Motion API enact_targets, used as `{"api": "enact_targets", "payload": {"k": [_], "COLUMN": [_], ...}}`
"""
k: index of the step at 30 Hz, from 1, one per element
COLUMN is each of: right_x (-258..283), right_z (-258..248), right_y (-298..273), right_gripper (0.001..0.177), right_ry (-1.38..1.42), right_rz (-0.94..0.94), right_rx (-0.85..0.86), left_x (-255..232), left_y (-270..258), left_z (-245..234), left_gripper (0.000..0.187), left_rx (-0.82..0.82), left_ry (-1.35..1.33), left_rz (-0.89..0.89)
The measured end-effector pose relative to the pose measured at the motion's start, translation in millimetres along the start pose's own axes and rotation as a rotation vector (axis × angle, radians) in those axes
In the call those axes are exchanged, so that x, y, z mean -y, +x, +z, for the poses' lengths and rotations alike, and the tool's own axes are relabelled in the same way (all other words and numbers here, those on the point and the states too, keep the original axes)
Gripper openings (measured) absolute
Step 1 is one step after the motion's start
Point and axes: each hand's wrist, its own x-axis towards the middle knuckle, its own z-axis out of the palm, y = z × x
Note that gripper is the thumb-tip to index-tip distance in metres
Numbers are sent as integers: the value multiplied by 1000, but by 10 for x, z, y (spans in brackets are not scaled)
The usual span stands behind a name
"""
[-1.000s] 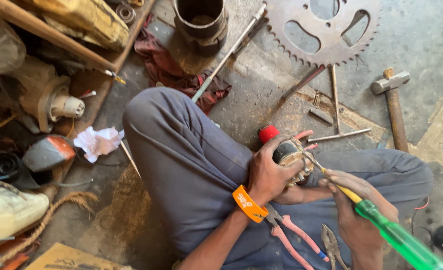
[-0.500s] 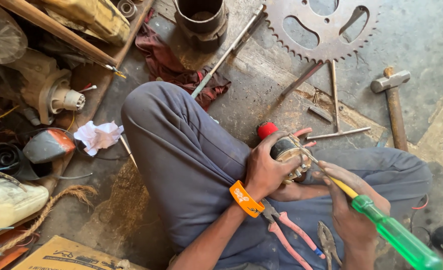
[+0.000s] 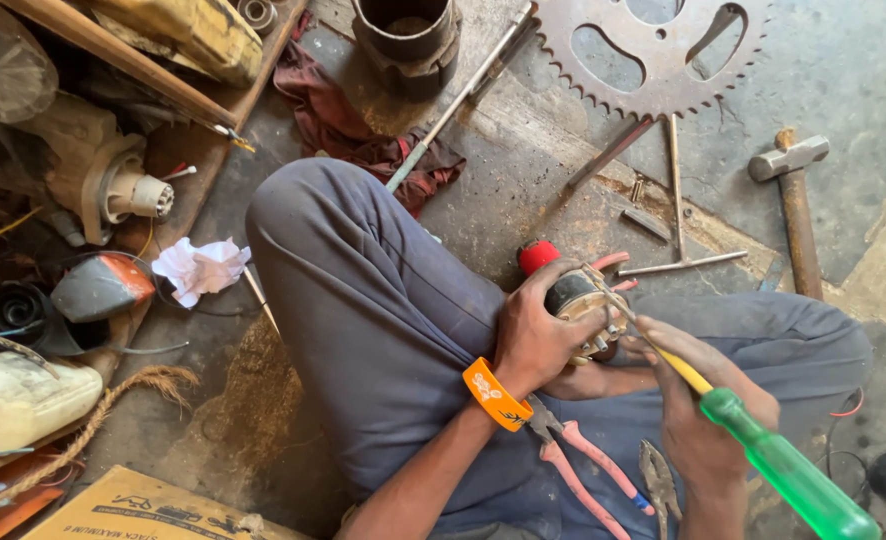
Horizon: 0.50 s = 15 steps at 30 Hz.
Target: The person sits on the floor and uses a screwdriver to tighten screws on a small electric motor. They rotate the motor to access different sides and continue adjusting the screws throughout the clip.
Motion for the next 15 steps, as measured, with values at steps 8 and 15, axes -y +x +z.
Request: {"api": "enact_targets", "payload": {"k": [8, 15], "right_x": [0, 70], "right_z": [119, 2], "right_y": [151, 30], "right_gripper": [26, 18], "right_ry": [135, 40], "right_rz": [66, 35], "right_rx": [-111, 11], "left_x": [-31, 7], "left_y": [-2, -12], "left_z": [-30, 1], "left_gripper": [57, 57], "left_rx": [-3, -9], "left_ry": [9, -4], "left_rz": [-1, 10]}}
